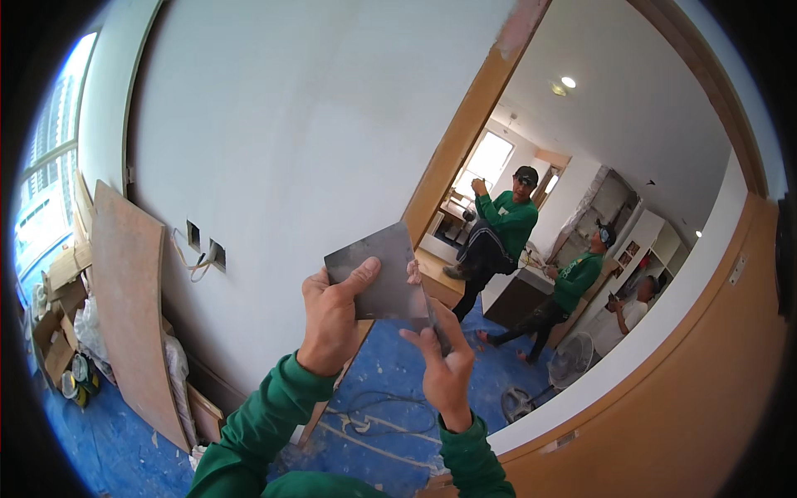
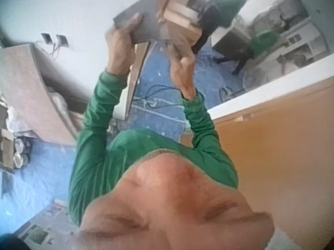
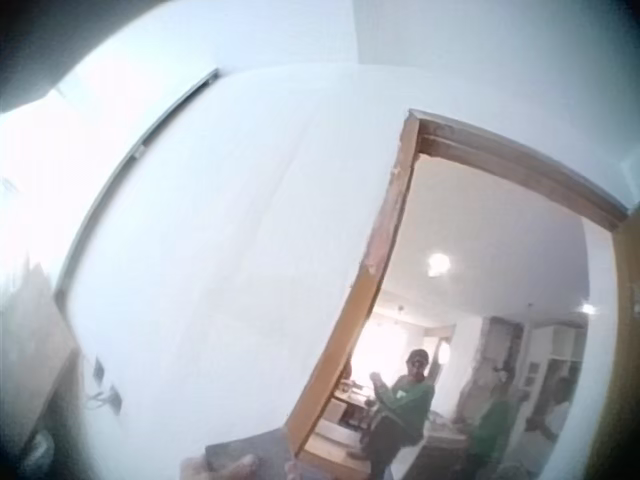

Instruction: The person sands a wall and door frame using sandpaper. They move around the room, sanding different sections of the wall and the wooden frame. Other workers are present in the background.

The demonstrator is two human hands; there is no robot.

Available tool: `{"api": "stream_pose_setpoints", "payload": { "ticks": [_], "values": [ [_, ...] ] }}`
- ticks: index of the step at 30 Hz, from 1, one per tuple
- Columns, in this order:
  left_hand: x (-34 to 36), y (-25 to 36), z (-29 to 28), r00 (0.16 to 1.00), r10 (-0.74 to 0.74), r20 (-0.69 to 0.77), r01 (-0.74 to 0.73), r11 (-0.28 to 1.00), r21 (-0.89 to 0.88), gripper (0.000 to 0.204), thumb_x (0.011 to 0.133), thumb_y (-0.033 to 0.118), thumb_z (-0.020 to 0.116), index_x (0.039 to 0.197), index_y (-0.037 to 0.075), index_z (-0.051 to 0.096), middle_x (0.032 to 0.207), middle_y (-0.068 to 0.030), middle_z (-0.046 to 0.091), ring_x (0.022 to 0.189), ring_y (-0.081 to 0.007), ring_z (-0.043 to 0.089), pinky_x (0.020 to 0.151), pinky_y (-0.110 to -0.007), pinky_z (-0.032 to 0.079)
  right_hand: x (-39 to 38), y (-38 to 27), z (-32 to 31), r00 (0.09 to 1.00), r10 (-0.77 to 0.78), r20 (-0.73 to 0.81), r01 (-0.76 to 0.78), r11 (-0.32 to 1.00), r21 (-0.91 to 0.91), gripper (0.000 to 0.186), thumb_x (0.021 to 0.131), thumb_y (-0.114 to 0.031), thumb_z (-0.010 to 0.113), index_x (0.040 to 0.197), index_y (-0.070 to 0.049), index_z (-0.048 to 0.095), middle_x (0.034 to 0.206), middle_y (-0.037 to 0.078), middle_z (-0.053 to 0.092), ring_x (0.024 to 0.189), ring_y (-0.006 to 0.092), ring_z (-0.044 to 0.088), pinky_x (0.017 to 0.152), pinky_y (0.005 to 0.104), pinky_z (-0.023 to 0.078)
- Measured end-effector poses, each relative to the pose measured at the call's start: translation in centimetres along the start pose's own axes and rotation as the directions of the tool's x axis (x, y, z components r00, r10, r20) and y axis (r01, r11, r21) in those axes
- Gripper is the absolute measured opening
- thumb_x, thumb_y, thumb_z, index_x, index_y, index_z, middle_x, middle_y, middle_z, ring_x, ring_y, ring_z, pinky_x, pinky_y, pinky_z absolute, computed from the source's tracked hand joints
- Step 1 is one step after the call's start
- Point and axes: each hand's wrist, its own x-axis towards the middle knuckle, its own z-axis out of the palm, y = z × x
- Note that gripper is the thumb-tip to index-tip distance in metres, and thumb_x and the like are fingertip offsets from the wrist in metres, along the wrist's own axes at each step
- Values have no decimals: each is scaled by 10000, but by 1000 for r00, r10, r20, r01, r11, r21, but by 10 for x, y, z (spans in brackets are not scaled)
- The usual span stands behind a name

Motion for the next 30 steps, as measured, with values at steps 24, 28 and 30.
{"api": "stream_pose_setpoints", "payload": {
  "ticks": [24, 28, 30],
  "values": [
    [-57, -22, -160, 900, 61, -431, -50, 998, 36, 263, 871, 49, 616, 1091, -84, 560, 936, -176, 684, 773, -265, 689, 727, -362, 588, 387, -251, -71, 434, -677, 595, 197, -573, -795, 507, 821, -11, 565, 1298, -167, 638, 1301, 39, 627, 1132, 280, 598, 951, 447, 425],
    [-52, -20, -162, 921, 23, -389, -1, 998, 59, 260, 873, 50, 617, 1086, -89, 561, 927, -178, 686, 764, -261, 685, 732, -370, 584, 384, -251, -72, 496, -593, 634, 292, -573, -766, 458, 860, -1, 524, 1279, -139, 650, 1258, 36, 646, 1094, 274, 607, 943, 441, 449],
    [-49, -19, -162, 926, 13, -376, 14, 998, 68, 253, 877, 55, 621, 1079, -87, 565, 922, -178, 686, 758, -258, 682, 735, -369, 580, 371, -240, -70, 498, -563, 660, 326, -584, -744, 447, 872, 6, 508, 1273, -129, 654, 1238, 39, 651, 1073, 278, 610, 933, 440, 461]
  ]
}}
